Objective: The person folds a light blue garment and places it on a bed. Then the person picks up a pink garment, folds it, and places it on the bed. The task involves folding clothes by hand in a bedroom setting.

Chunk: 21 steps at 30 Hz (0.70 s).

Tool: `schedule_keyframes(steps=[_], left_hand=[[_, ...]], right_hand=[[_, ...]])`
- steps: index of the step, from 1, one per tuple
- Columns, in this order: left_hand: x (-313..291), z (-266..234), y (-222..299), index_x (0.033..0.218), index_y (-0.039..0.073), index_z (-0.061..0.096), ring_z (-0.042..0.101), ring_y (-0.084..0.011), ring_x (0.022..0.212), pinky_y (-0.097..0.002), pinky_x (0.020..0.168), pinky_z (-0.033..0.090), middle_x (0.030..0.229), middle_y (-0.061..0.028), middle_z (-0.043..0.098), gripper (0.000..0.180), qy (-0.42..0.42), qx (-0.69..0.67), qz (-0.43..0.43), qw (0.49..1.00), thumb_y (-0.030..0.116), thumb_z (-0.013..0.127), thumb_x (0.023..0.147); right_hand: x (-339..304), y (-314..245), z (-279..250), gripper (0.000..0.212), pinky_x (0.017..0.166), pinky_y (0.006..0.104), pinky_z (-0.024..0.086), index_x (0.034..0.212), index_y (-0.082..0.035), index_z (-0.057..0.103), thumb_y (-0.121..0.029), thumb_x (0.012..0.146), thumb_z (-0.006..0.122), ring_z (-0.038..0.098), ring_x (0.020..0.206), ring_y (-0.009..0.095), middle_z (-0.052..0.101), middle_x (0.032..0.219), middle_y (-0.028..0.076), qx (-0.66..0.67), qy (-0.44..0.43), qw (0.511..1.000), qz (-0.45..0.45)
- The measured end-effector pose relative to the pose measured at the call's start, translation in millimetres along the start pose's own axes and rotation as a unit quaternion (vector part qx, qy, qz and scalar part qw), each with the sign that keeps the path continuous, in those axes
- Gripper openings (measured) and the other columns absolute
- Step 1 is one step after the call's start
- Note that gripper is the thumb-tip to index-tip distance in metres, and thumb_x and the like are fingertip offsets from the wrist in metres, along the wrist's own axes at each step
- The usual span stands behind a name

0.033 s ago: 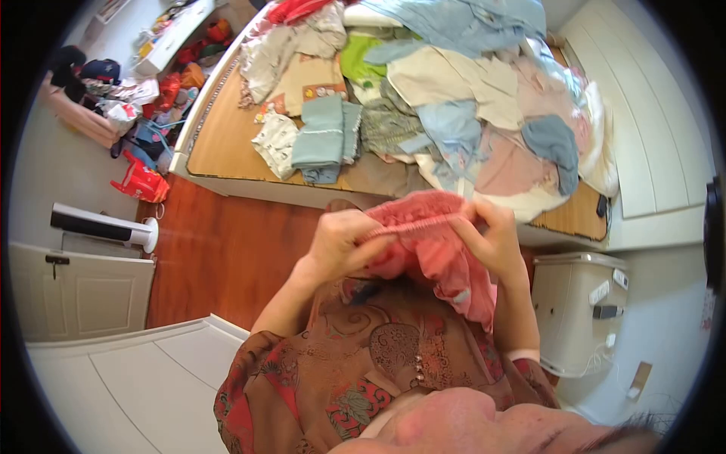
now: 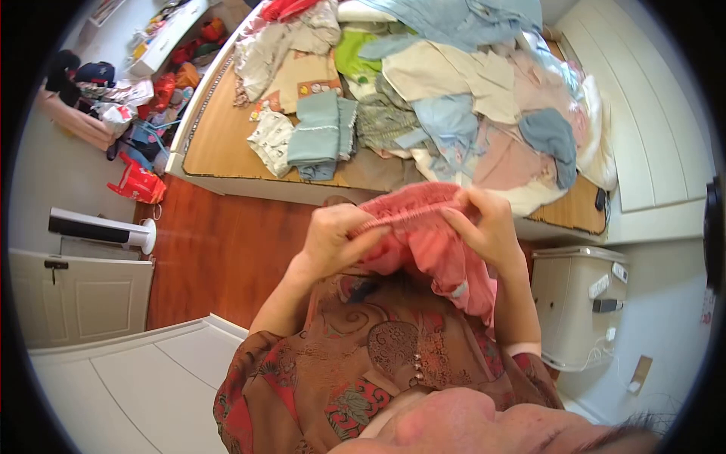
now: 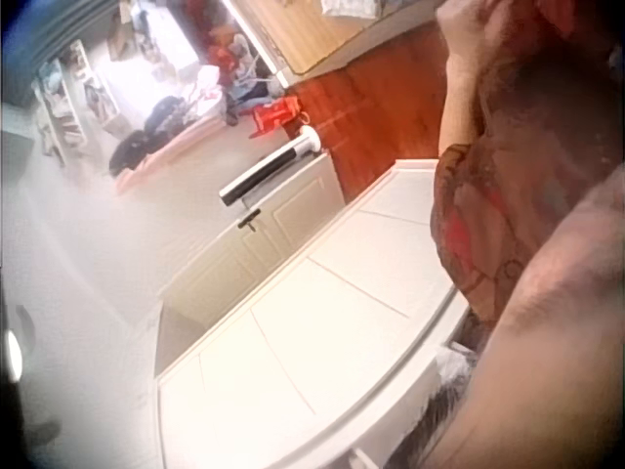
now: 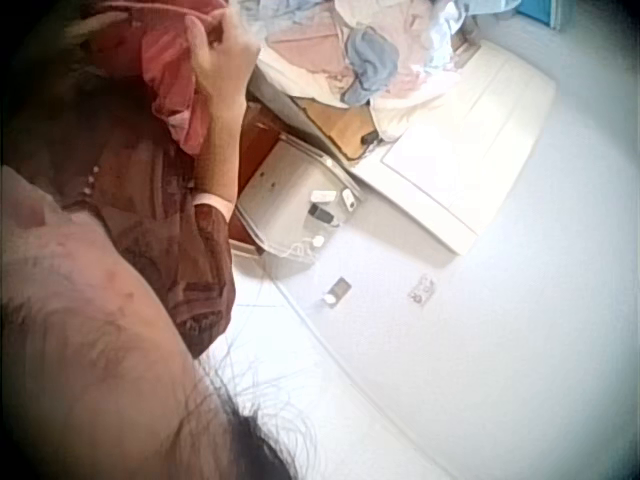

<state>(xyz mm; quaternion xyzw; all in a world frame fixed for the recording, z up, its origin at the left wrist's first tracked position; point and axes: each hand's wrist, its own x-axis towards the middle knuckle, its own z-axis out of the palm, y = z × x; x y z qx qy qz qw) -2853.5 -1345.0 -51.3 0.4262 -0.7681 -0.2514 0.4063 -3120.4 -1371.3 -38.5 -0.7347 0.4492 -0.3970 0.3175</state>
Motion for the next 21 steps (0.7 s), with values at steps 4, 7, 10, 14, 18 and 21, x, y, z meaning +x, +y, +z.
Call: schedule_keyframes(steps=[4, 7, 10, 14, 18, 21], left_hand=[[2.5, -4.6, 2.7, 0.078, 0.002, 0.072, 0.052, -0.0138, 0.052, -0.0299, 0.051, 0.041, 0.059, -0.0062, 0.059, 0.012, 0.043, -0.03, -0.095, 0.994, 0.011, 0.077, 0.083], [-6.3, -2.0, -10.6, 0.08, 0.0, 0.071, 0.049, -0.0052, 0.058, -0.0263, 0.051, 0.038, 0.06, 0.0014, 0.058, 0.015, 0.066, -0.206, -0.213, 0.953, 0.012, 0.074, 0.089], [-7.7, -6.4, -16.5, 0.082, -0.001, 0.072, 0.048, -0.0017, 0.065, -0.0237, 0.054, 0.037, 0.066, 0.0065, 0.057, 0.017, 0.068, -0.302, -0.221, 0.925, 0.012, 0.07, 0.093], [-1.4, -9.4, -10.0, 0.092, -0.002, 0.073, 0.059, -0.0049, 0.073, -0.0222, 0.064, 0.048, 0.082, -0.0002, 0.07, 0.014, 0.084, -0.46, -0.268, 0.842, 0.01, 0.068, 0.095], [-4.3, -11.4, -15.0, 0.094, -0.002, 0.073, 0.062, -0.0062, 0.075, -0.0228, 0.068, 0.05, 0.086, -0.0024, 0.072, 0.013, 0.106, -0.494, -0.264, 0.822, 0.01, 0.067, 0.095], [-16.6, -15.8, -28.6, 0.087, 0.0, 0.071, 0.056, -0.0028, 0.071, -0.0219, 0.062, 0.045, 0.078, 0.003, 0.066, 0.012, 0.121, -0.425, -0.232, 0.867, 0.01, 0.07, 0.093]], right_hand=[[14.1, 10.3, 9.6, 0.033, 0.069, 0.0415, 0.048, 0.097, -0.002, 0.06, -0.024, 0.081, 0.079, 0.06, 0.078, 0.035, 0.061, 0.086, 0.015, -0.099, -0.028, 0.992, -0.069], [22.3, 11.0, 15.9, 0.033, 0.071, 0.0424, 0.048, 0.096, -0.002, 0.059, -0.023, 0.08, 0.079, 0.061, 0.083, 0.035, 0.06, 0.089, 0.015, -0.096, -0.009, 0.992, -0.081], [31.9, 8.5, 24.9, 0.031, 0.072, 0.0425, 0.048, 0.095, -0.002, 0.059, -0.022, 0.08, 0.078, 0.06, 0.084, 0.035, 0.059, 0.091, 0.014, -0.097, 0.008, 0.991, -0.097], [41.1, 8.6, 32.7, 0.025, 0.069, 0.0345, 0.046, 0.087, -0.002, 0.056, -0.011, 0.081, 0.078, 0.056, 0.081, 0.027, 0.056, 0.091, 0.012, -0.087, 0.032, 0.989, -0.119], [53.0, 4.6, 35.6, 0.027, 0.078, 0.0359, 0.047, 0.081, -0.002, 0.052, -0.006, 0.078, 0.078, 0.058, 0.09, 0.03, 0.061, 0.101, 0.014, -0.081, 0.059, 0.982, -0.158], [58.9, -1.4, 32.7, 0.031, 0.082, 0.0364, 0.047, 0.075, -0.002, 0.046, -0.002, 0.077, 0.077, 0.06, 0.092, 0.03, 0.064, 0.109, 0.016, -0.076, 0.051, 0.981, -0.172]])
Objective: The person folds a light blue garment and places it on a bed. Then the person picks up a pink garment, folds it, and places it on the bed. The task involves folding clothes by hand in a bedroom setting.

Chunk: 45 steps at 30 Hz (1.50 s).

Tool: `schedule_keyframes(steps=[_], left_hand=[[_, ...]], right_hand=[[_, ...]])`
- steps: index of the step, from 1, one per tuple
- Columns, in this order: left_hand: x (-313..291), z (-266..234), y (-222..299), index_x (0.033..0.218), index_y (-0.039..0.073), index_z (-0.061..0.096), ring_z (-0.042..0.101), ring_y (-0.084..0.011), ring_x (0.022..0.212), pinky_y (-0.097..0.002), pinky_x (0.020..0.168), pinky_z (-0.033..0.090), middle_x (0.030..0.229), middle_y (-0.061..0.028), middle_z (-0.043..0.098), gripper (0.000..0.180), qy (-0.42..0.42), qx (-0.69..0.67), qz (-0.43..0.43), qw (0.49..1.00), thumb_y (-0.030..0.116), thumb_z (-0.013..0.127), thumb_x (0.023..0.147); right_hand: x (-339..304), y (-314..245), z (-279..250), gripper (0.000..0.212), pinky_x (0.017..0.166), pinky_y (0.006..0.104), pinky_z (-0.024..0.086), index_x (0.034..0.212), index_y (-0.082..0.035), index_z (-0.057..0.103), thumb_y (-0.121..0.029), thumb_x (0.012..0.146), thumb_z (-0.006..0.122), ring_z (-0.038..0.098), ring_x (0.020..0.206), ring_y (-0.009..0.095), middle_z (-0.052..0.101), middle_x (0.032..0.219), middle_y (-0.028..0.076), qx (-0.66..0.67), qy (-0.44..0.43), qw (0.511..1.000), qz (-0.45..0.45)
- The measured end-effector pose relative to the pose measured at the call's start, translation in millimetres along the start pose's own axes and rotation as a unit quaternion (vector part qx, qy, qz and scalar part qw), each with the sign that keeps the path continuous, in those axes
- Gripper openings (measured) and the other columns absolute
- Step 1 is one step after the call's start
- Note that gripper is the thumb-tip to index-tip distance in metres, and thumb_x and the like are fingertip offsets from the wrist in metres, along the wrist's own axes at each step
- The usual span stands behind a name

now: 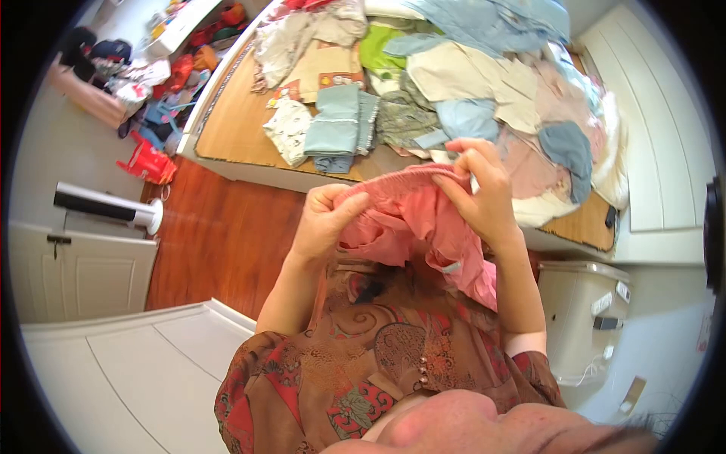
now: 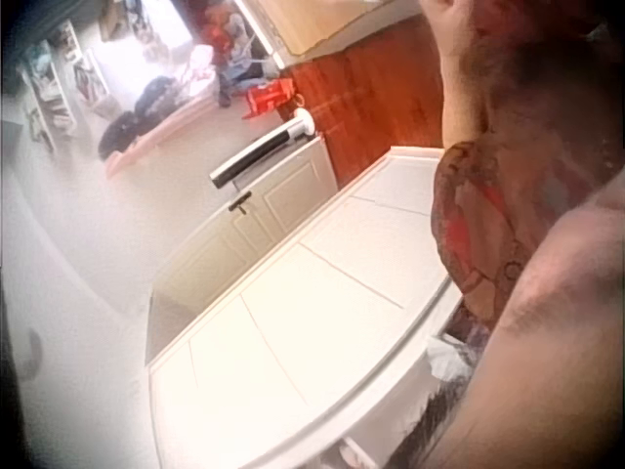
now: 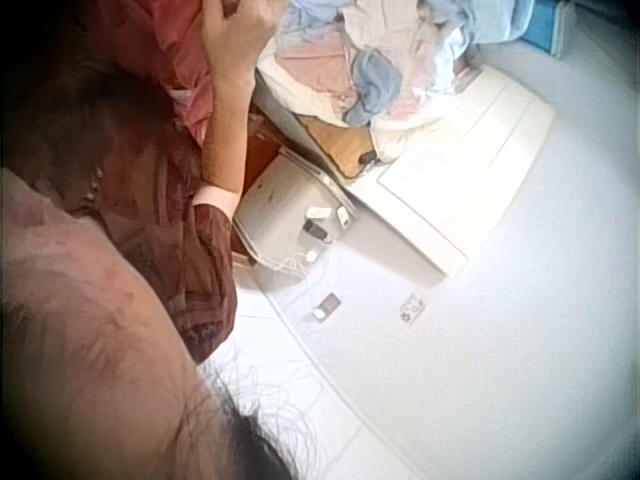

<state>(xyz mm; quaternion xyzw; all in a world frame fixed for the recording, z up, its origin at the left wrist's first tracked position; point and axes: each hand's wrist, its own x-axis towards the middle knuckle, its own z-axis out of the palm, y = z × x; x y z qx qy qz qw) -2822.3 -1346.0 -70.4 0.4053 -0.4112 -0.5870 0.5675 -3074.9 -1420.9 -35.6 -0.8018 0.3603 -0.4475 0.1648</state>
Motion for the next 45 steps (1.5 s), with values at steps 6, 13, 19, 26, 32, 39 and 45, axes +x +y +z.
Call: schedule_keyframes(steps=[6, 13, 19, 26, 32, 39, 45], left_hand=[[-3.1, -3.5, 14.3, 0.079, 0.0, 0.068, 0.05, -0.0014, 0.067, -0.0212, 0.056, 0.04, 0.072, 0.0065, 0.06, 0.019, -0.025, 0.129, -0.025, 0.991, 0.014, 0.071, 0.093], [-8.8, -13.5, 4.2, 0.088, 0.0, 0.072, 0.05, -0.0006, 0.071, -0.022, 0.059, 0.042, 0.071, 0.0049, 0.061, 0.015, -0.047, 0.238, 0.032, 0.97, 0.014, 0.074, 0.091], [-9.1, -23.0, 6.9, 0.105, 0.006, 0.072, 0.068, -0.0195, 0.082, -0.0337, 0.077, 0.051, 0.091, -0.0063, 0.072, 0.028, 0.017, 0.409, 0.198, 0.891, 0.018, 0.08, 0.081], [-16.7, -24.2, 4.6, 0.117, 0.007, 0.069, 0.061, -0.0295, 0.112, -0.0444, 0.101, 0.045, 0.11, -0.0115, 0.07, 0.04, -0.049, 0.371, 0.261, 0.89, 0.017, 0.08, 0.08], [-16.5, -22.2, -1.6, 0.107, 0.004, 0.072, 0.068, -0.0267, 0.092, -0.0423, 0.1, 0.047, 0.096, -0.0108, 0.073, 0.026, -0.052, 0.324, 0.195, 0.924, 0.011, 0.077, 0.082], [-12.9, -18.9, -15.0, 0.092, 0.005, 0.072, 0.064, -0.0207, 0.07, -0.035, 0.079, 0.05, 0.071, -0.0062, 0.068, 0.01, -0.072, 0.327, 0.216, 0.917, 0.013, 0.073, 0.086], [-8.4, -11.3, 5.8, 0.083, 0.0, 0.066, 0.052, -0.0065, 0.062, -0.0257, 0.055, 0.043, 0.071, 0.0001, 0.058, 0.012, 0.034, 0.211, 0.115, 0.97, 0.006, 0.062, 0.094]], right_hand=[[-1.2, -15.8, 7.5, 0.024, 0.085, 0.0436, 0.048, 0.075, -0.004, 0.052, -0.001, 0.076, 0.076, 0.063, 0.082, 0.029, 0.068, 0.088, 0.01, 0.131, -0.079, 0.988, -0.004], [8.1, -19.4, 22.3, 0.025, 0.099, 0.0479, 0.046, 0.075, -0.005, 0.049, 0.004, 0.079, 0.072, 0.067, 0.077, 0.022, 0.068, 0.079, 0.007, 0.179, -0.092, 0.979, -0.021], [13.4, -22.7, 38.6, 0.026, 0.097, 0.0472, 0.047, 0.075, -0.006, 0.048, 0.004, 0.081, 0.071, 0.067, 0.075, 0.019, 0.067, 0.074, 0.006, 0.249, -0.132, 0.96, -0.006], [9.7, -22.0, 56.8, 0.027, 0.084, 0.0384, 0.052, 0.076, -0.005, 0.05, 0.005, 0.08, 0.074, 0.064, 0.074, 0.021, 0.068, 0.077, 0.007, 0.266, -0.159, 0.95, -0.018], [8.4, -18.1, 59.0, 0.027, 0.074, 0.0345, 0.051, 0.075, -0.005, 0.05, 0.006, 0.079, 0.074, 0.063, 0.074, 0.021, 0.067, 0.078, 0.008, 0.271, -0.173, 0.947, -0.018], [-3.2, -8.8, 61.3, 0.023, 0.07, 0.0323, 0.049, 0.077, -0.003, 0.052, 0.005, 0.079, 0.074, 0.061, 0.071, 0.02, 0.066, 0.078, 0.008, 0.284, -0.163, 0.945, 0.015], [-8.3, -4.0, 46.1, 0.02, 0.071, 0.0317, 0.048, 0.096, -0.001, 0.065, -0.009, 0.081, 0.074, 0.059, 0.073, 0.02, 0.063, 0.079, 0.01, 0.202, -0.185, 0.954, 0.119]])
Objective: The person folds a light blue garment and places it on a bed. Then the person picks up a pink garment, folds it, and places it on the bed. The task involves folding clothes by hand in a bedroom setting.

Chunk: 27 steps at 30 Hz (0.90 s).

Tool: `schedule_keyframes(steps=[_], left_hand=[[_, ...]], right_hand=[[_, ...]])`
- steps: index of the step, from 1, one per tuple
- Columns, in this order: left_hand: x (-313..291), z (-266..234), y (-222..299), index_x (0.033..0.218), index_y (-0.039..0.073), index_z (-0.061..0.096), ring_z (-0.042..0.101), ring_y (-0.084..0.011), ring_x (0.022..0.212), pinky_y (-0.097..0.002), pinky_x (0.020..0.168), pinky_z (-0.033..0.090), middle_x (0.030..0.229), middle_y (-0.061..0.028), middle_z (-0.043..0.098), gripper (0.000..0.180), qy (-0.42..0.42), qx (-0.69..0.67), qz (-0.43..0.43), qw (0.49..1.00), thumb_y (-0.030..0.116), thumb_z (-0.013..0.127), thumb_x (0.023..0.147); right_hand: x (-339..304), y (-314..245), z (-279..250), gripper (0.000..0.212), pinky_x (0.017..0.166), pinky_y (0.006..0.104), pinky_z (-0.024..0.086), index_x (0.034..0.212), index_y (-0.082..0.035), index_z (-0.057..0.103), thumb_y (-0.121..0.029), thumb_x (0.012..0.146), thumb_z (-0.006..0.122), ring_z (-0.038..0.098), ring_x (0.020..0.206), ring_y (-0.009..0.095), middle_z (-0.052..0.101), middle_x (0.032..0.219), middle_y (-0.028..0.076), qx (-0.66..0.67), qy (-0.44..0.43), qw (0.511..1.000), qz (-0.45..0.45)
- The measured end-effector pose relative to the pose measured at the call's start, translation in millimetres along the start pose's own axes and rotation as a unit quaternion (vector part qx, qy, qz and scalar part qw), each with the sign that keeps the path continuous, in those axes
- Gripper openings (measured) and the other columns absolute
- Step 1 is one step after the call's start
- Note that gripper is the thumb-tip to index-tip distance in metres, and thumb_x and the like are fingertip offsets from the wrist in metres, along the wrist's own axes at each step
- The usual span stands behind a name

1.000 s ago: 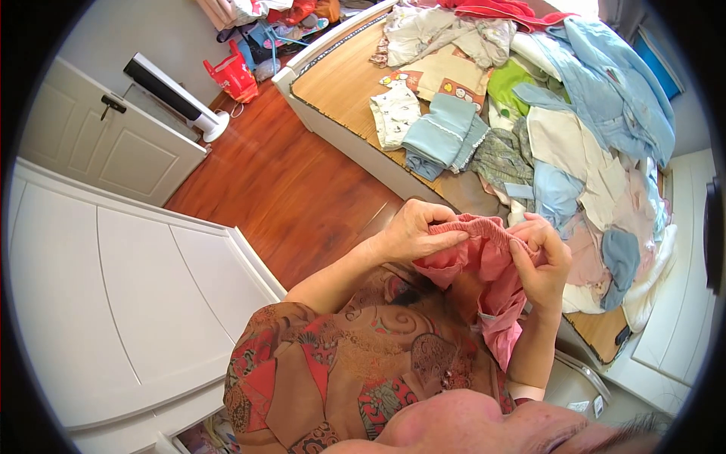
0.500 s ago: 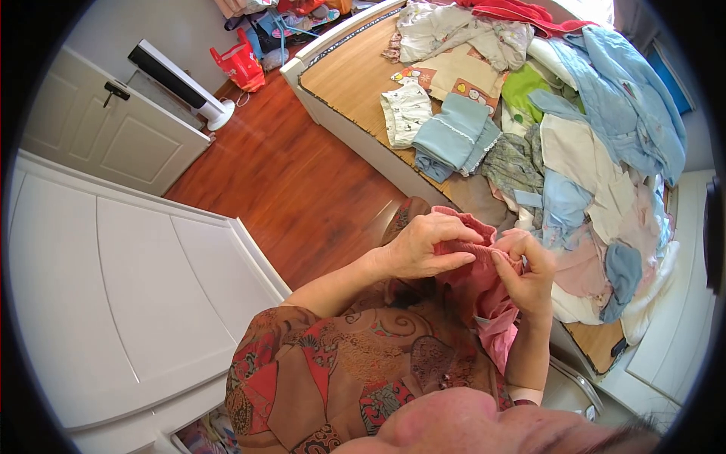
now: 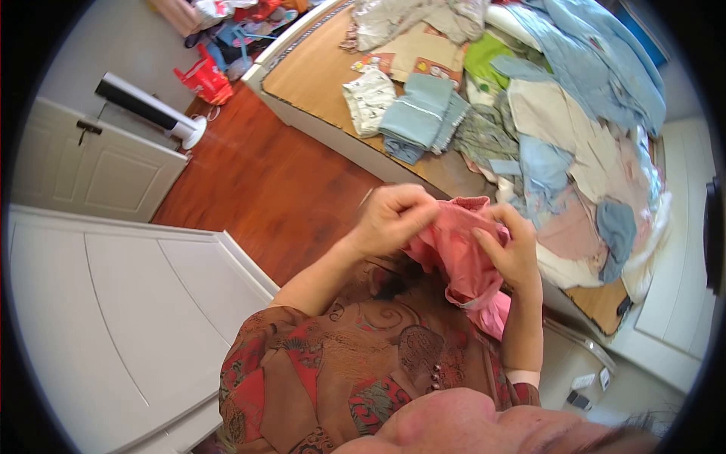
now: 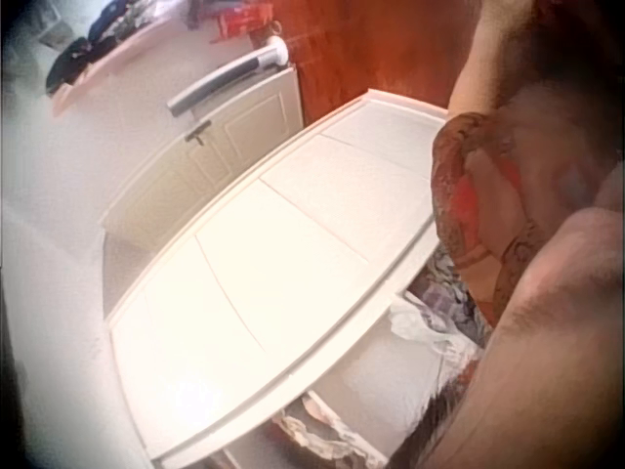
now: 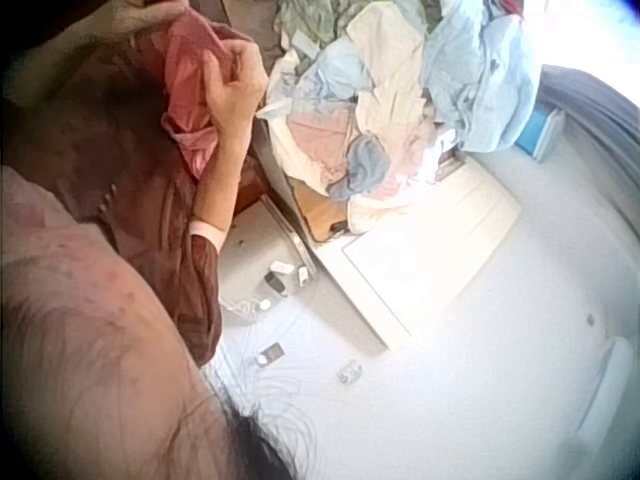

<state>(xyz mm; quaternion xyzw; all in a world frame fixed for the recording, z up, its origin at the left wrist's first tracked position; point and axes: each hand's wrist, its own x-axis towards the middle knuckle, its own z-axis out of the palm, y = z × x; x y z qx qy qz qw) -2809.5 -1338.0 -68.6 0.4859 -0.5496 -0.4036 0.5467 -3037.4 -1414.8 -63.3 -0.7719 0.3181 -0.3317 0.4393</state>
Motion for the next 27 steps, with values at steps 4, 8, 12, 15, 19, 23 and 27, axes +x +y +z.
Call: schedule_keyframes(steps=[4, 8, 12, 15, 19, 23, 27], left_hand=[[2.0, -1.7, -11.3, 0.086, 0.002, 0.065, 0.057, -0.003, 0.07, -0.0203, 0.06, 0.047, 0.08, 0.0018, 0.064, 0.018, 0.048, -0.229, -0.101, 0.967, 0.01, 0.058, 0.101], [4.7, 5.2, -17.5, 0.097, 0.002, 0.068, 0.067, -0.0095, 0.076, -0.0249, 0.069, 0.056, 0.09, -0.0048, 0.071, 0.016, 0.107, -0.408, -0.107, 0.9, 0.014, 0.057, 0.102], [1.2, 8.3, -19.3, 0.099, 0.002, 0.067, 0.067, -0.01, 0.077, -0.025, 0.07, 0.056, 0.091, -0.0049, 0.072, 0.016, 0.091, -0.402, -0.111, 0.904, 0.014, 0.057, 0.102], [2.8, 12.8, -17.2, 0.099, 0.002, 0.067, 0.067, -0.0101, 0.078, -0.0254, 0.071, 0.056, 0.092, -0.0049, 0.072, 0.016, 0.078, -0.402, -0.112, 0.906, 0.014, 0.056, 0.103], [7.1, 23.7, -14.2, 0.099, 0.003, 0.067, 0.067, -0.0103, 0.078, -0.0262, 0.072, 0.056, 0.091, -0.0049, 0.071, 0.016, 0.06, -0.407, -0.125, 0.903, 0.014, 0.056, 0.103], [11.5, 27.6, -23.3, 0.097, 0.003, 0.067, 0.066, -0.0093, 0.076, -0.0256, 0.07, 0.055, 0.09, -0.0039, 0.071, 0.015, 0.001, -0.413, -0.121, 0.903, 0.012, 0.057, 0.102], [12.7, 32.7, -22.0, 0.094, 0.002, 0.066, 0.059, -0.0046, 0.074, -0.0222, 0.067, 0.049, 0.085, 0.0005, 0.067, 0.014, -0.013, -0.293, -0.104, 0.95, 0.011, 0.058, 0.102]], right_hand=[[-5.2, 12.5, -3.8, 0.026, 0.075, 0.0353, 0.048, 0.1, 0.0, 0.066, -0.014, 0.08, 0.075, 0.062, 0.081, 0.026, 0.066, 0.087, 0.013, -0.038, -0.032, 0.999, 0.014], [-17.2, 27.5, -6.8, 0.027, 0.075, 0.037, 0.048, 0.1, 0.001, 0.067, -0.016, 0.08, 0.076, 0.062, 0.083, 0.029, 0.066, 0.086, 0.014, -0.033, -0.054, 0.998, 0.028], [-28.0, 35.0, -10.4, 0.025, 0.072, 0.0386, 0.047, 0.095, 0.0, 0.066, -0.017, 0.081, 0.076, 0.06, 0.078, 0.03, 0.064, 0.081, 0.014, -0.053, -0.036, 0.998, 0.014], [-33.5, 29.1, -16.7, 0.023, 0.071, 0.0391, 0.046, 0.092, 0.0, 0.065, -0.017, 0.081, 0.077, 0.058, 0.077, 0.03, 0.063, 0.08, 0.014, -0.067, -0.007, 0.998, 0.015], [-43.9, 28.3, -24.1, 0.021, 0.07, 0.0382, 0.046, 0.088, 0.0, 0.064, -0.016, 0.081, 0.077, 0.058, 0.074, 0.029, 0.062, 0.078, 0.013, -0.076, 0.024, 0.997, 0.022], [-54.6, 24.0, -32.9, 0.019, 0.069, 0.0362, 0.046, 0.087, 0.0, 0.065, -0.014, 0.082, 0.076, 0.058, 0.072, 0.026, 0.063, 0.075, 0.011, -0.073, 0.06, 0.995, 0.023], [-65.4, 19.5, -43.4, 0.016, 0.067, 0.0328, 0.046, 0.087, 0.0, 0.066, -0.012, 0.084, 0.076, 0.057, 0.07, 0.02, 0.063, 0.074, 0.009, -0.048, 0.101, 0.993, 0.04]])
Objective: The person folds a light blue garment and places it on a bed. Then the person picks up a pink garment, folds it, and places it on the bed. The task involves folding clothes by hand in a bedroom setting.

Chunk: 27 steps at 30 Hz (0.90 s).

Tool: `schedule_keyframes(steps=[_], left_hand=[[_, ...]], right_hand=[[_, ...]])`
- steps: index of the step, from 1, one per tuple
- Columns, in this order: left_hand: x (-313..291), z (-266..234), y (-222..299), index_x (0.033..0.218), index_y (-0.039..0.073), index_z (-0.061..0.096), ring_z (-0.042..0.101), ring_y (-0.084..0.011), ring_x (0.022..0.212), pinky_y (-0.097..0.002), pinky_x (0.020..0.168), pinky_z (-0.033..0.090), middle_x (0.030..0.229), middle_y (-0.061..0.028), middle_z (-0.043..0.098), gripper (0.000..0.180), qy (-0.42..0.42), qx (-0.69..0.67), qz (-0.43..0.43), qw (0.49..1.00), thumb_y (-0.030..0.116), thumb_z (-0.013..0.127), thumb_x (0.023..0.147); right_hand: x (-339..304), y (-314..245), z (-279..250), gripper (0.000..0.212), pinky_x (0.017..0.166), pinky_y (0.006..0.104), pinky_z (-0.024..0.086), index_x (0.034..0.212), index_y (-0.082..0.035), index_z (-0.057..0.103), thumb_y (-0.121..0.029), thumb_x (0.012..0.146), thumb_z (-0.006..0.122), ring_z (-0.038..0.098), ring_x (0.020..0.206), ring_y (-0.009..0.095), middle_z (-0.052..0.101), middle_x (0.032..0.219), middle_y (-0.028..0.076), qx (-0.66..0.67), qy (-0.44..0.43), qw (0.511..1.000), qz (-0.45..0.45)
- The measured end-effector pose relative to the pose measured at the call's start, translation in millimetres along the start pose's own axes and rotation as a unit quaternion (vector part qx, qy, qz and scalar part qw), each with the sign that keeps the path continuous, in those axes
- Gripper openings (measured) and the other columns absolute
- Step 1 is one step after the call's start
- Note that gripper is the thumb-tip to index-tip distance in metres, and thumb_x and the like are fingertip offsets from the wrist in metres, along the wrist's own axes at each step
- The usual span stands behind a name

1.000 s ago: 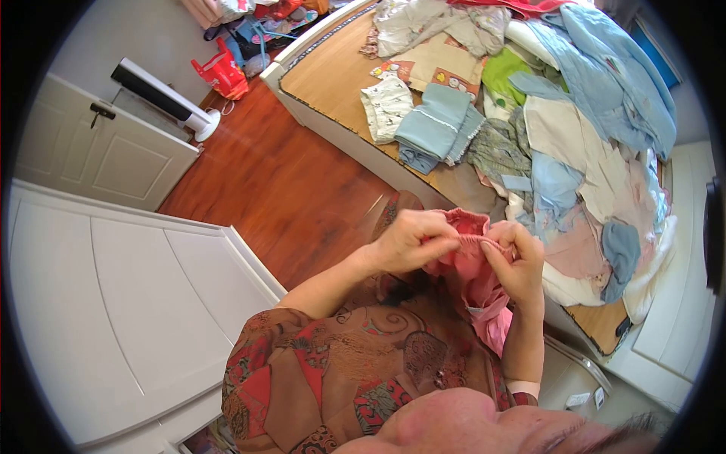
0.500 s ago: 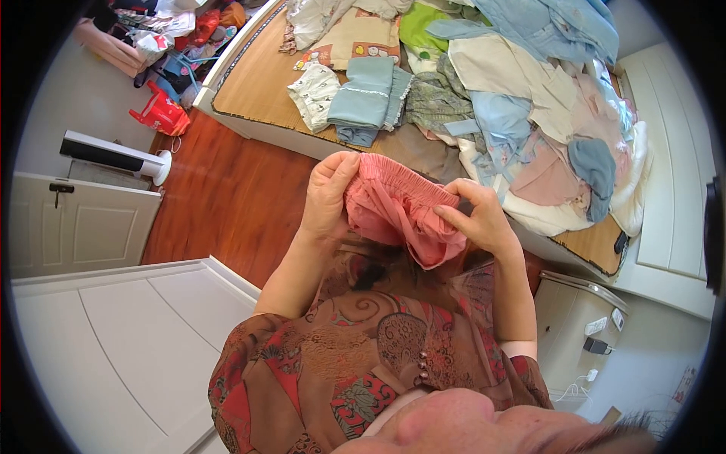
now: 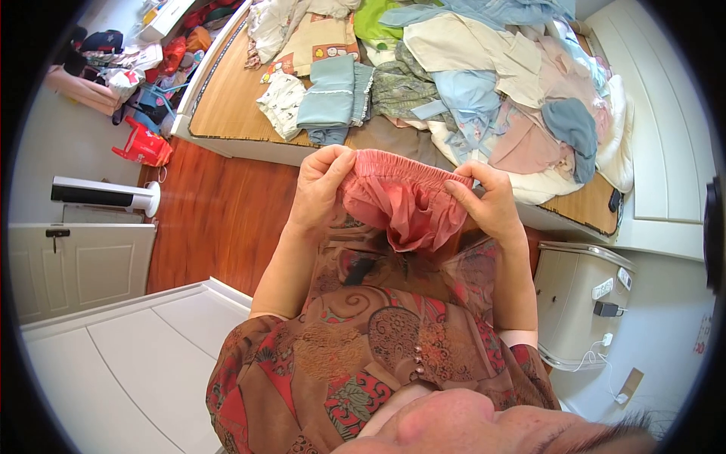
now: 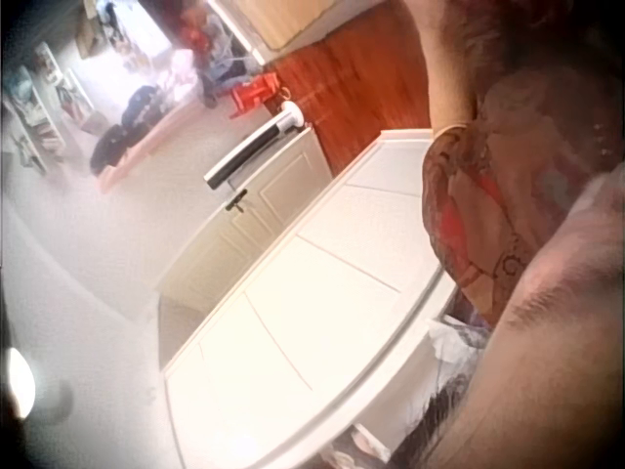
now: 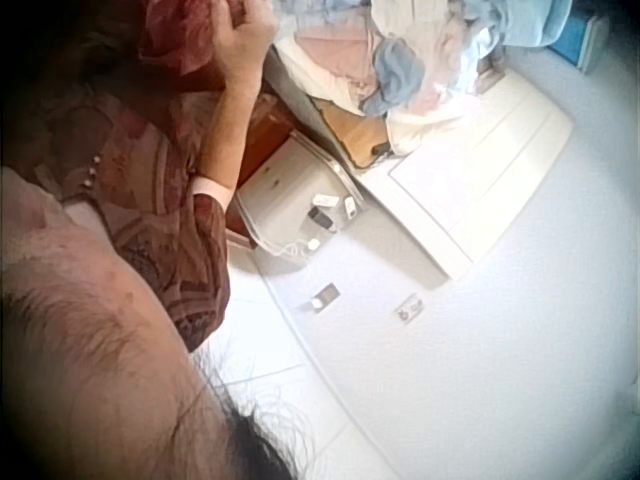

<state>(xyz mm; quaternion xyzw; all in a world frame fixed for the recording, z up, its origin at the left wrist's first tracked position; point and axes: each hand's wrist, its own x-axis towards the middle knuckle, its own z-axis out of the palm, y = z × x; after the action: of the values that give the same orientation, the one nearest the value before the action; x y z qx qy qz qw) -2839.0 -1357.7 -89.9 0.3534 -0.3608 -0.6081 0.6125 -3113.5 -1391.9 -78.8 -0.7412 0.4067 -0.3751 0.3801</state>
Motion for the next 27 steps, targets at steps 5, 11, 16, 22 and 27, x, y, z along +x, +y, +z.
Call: schedule_keyframes(steps=[5, 11, 16, 22, 27], left_hand=[[3.2, -11.2, -2.9, 0.093, 0.001, 0.065, 0.051, -0.0019, 0.076, -0.0191, 0.067, 0.043, 0.082, 0.0042, 0.061, 0.015, -0.077, 0.155, 0.031, 0.984, 0.011, 0.059, 0.101], [-0.1, 1.3, -0.6, 0.097, -0.001, 0.065, 0.055, -0.0035, 0.079, -0.0202, 0.071, 0.046, 0.084, 0.0029, 0.063, 0.01, -0.094, 0.223, 0.031, 0.97, 0.008, 0.062, 0.099], [3.1, -1.7, -6.8, 0.107, -0.002, 0.065, 0.061, -0.0153, 0.096, -0.0287, 0.086, 0.049, 0.103, -0.0072, 0.066, 0.019, -0.113, 0.334, 0.129, 0.927, 0.008, 0.07, 0.092], [4.1, 6.1, -6.0, 0.131, 0.004, 0.058, 0.061, -0.0238, 0.115, -0.0346, 0.099, 0.047, 0.135, -0.0131, 0.054, 0.05, -0.091, 0.437, 0.149, 0.882, 0.015, 0.077, 0.086], [1.6, 7.8, -14.0, 0.151, 0.008, 0.038, 0.057, -0.0224, 0.122, -0.0382, 0.099, 0.05, 0.147, -0.0156, 0.044, 0.076, -0.064, 0.347, 0.034, 0.935, 0.017, 0.078, 0.086]], right_hand=[[-5.5, -4.2, -7.9, 0.013, 0.063, 0.0255, 0.042, 0.084, 0.001, 0.065, -0.009, 0.087, 0.073, 0.051, 0.067, 0.009, 0.06, 0.071, 0.002, 0.048, 0.032, 0.998, -0.004], [-7.4, -10.0, -10.5, 0.014, 0.062, 0.0236, 0.04, 0.082, 0.001, 0.064, -0.009, 0.088, 0.073, 0.048, 0.067, 0.006, 0.057, 0.07, -0.001, 0.059, 0.06, 0.996, -0.022], [-5.6, -20.2, -10.3, 0.012, 0.061, 0.0239, 0.04, 0.083, 0.001, 0.064, -0.007, 0.088, 0.072, 0.048, 0.066, 0.007, 0.056, 0.069, -0.001, 0.058, 0.057, 0.996, -0.037], [-1.7, -19.3, -6.2, 0.011, 0.061, 0.0253, 0.041, 0.084, 0.001, 0.065, -0.006, 0.086, 0.073, 0.049, 0.065, 0.009, 0.058, 0.07, 0.002, 0.019, 0.056, 0.996, -0.073], [0.2, -20.4, -2.8, 0.012, 0.061, 0.0271, 0.042, 0.086, 0.002, 0.066, -0.006, 0.085, 0.074, 0.051, 0.066, 0.011, 0.06, 0.073, 0.004, 0.009, 0.044, 0.994, -0.097]])
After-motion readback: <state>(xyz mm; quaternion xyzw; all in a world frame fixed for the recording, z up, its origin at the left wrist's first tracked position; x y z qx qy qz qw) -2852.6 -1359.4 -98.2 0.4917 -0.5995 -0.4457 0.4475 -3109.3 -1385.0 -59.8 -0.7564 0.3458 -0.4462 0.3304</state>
